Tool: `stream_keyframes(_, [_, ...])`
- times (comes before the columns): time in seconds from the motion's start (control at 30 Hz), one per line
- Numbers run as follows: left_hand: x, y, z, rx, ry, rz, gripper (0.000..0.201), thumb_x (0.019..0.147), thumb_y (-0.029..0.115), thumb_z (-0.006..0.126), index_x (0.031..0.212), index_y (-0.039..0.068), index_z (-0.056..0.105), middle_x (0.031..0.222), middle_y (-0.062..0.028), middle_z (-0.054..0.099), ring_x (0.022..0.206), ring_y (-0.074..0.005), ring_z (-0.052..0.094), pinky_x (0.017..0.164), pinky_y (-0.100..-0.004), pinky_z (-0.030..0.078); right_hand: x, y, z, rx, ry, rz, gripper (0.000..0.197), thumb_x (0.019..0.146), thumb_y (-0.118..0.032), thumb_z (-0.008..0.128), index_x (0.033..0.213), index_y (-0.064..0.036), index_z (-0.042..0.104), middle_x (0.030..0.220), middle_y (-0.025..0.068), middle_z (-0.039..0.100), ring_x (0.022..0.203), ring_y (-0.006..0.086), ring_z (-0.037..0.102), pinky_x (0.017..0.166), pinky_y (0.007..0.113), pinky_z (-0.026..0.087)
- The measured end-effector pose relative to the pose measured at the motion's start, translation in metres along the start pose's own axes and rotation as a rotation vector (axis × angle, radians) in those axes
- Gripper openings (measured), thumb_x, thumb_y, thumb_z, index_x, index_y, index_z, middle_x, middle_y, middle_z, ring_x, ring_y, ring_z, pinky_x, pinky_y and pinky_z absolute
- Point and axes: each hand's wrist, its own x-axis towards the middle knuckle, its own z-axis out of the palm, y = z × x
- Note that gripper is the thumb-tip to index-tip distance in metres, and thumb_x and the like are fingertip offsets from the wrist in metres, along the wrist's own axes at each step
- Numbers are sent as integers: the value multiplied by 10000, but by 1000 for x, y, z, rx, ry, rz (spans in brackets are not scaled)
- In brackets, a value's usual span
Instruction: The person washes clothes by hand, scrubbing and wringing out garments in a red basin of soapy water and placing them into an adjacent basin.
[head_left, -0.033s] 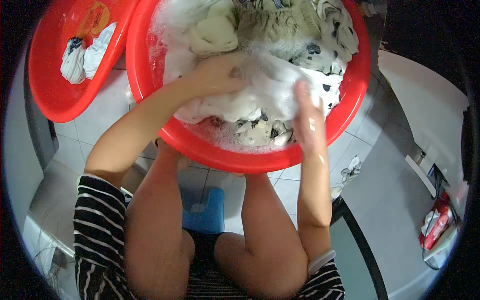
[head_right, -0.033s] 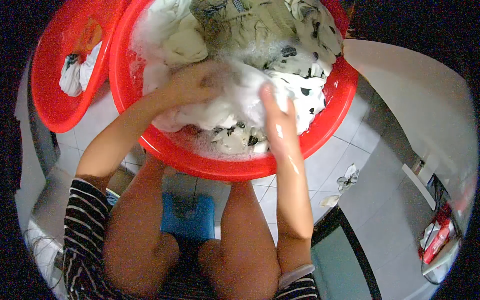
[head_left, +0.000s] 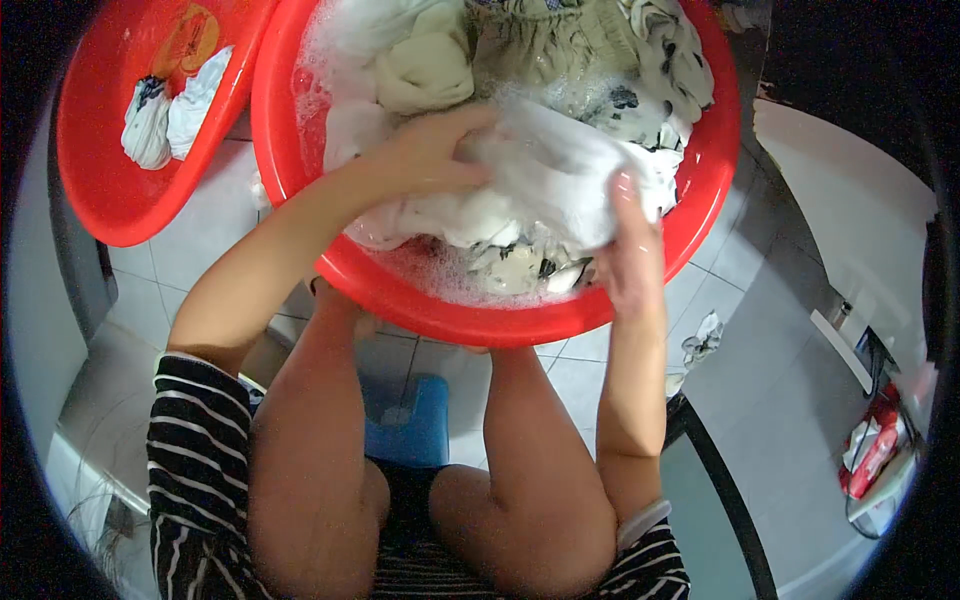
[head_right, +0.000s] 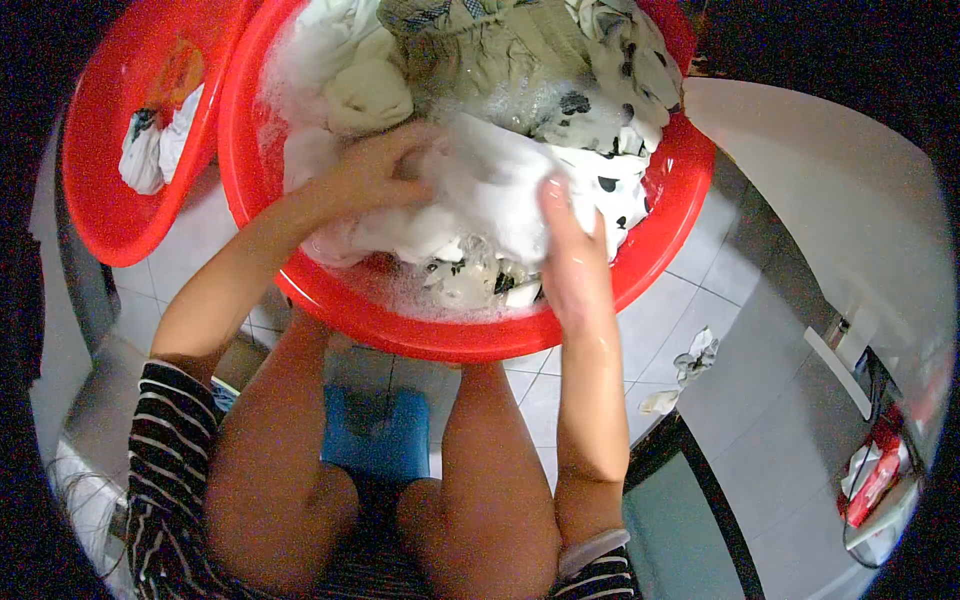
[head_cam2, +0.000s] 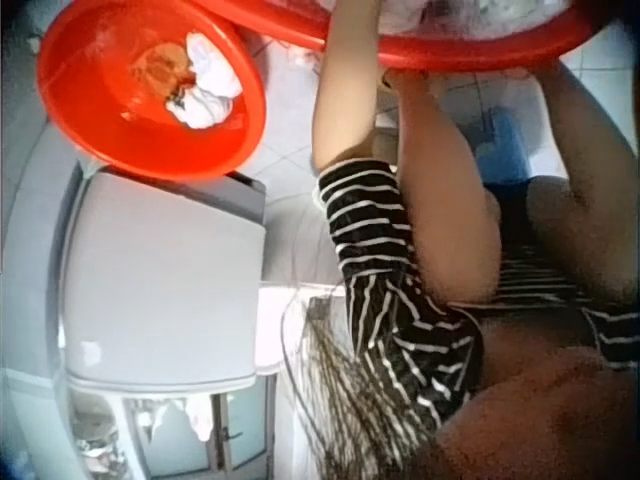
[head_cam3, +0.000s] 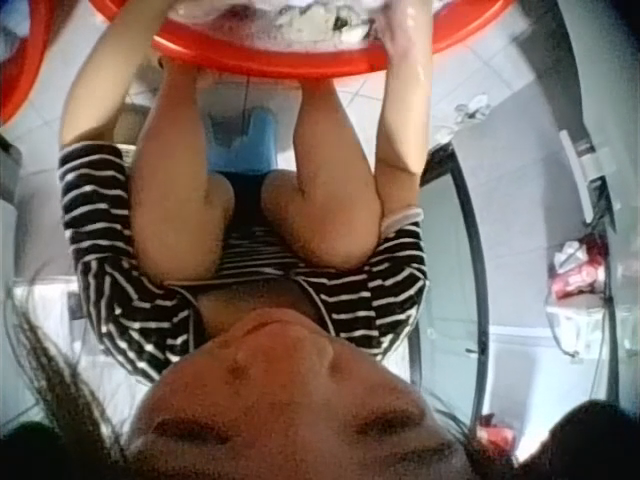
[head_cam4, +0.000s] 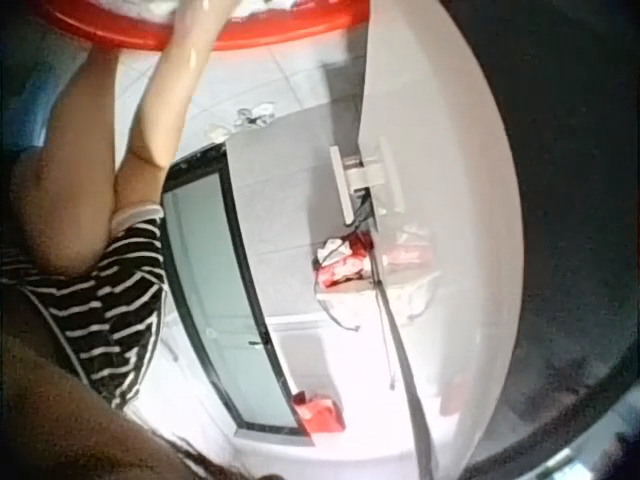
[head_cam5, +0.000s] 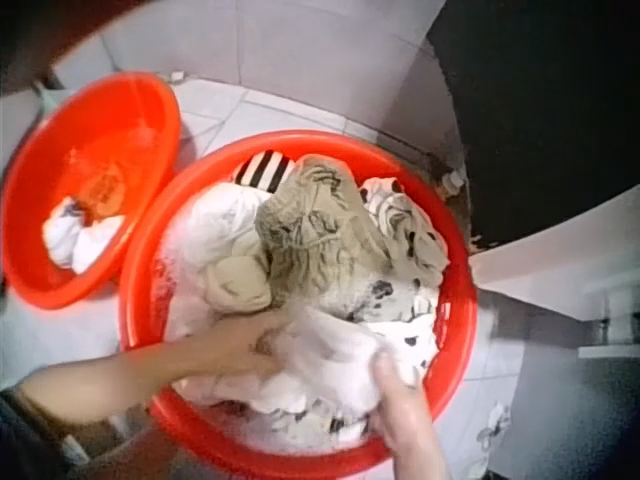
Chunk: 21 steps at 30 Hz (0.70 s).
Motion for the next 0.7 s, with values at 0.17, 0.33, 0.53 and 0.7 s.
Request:
stream_keyframes(0.17, [-17, 23, -5, -283, 232, 242, 438, 814, 375, 634, 1134, 89, 547, 1092, -129, 604, 998, -259, 580, 886, -343, 438, -5, 2, -15, 34, 72, 19, 478, 882, -214, 603, 1267, 24, 448, 1165, 129, 578, 1066, 211, 565, 911, 332, 460])
stream_keyframes(0.33, [-11, 5, 37, 157, 205, 44, 357, 869, 334, 570, 1114, 76, 563, 1087, -151, 607, 953, -247, 611, 833, -354, 473, 28, 66, 8, -800, -11, -445, 410, 867, -259, 604, 1183, -21, 494, 976, 251, 620, 868, 310, 614, 783, 344, 465])
stream_keyframes(0.53, [30, 2, 38, 626, 5, -128, 333, 860, 232, 489, 1166, 110, 536, 1075, -140, 617, 874, -300, 638, 766, -435, 500, 77, 105, -12, -757, 242, -169, 302, 858, -248, 576, 1028, 0, 595, 816, 201, 647, 753, 330, 613, 721, 376, 468])
stream_keyframes(0.7, [24, -97, 42, 446, 318, 476, 329, 903, 165, 437, 1217, 119, 524, 1149, -108, 601, 825, -310, 635, 817, -424, 507, 70, 99, 34, -786, 156, -292, 300, 890, -235, 527, 1056, 0, 608, 972, 135, 633, 887, 243, 598, 801, 337, 460])
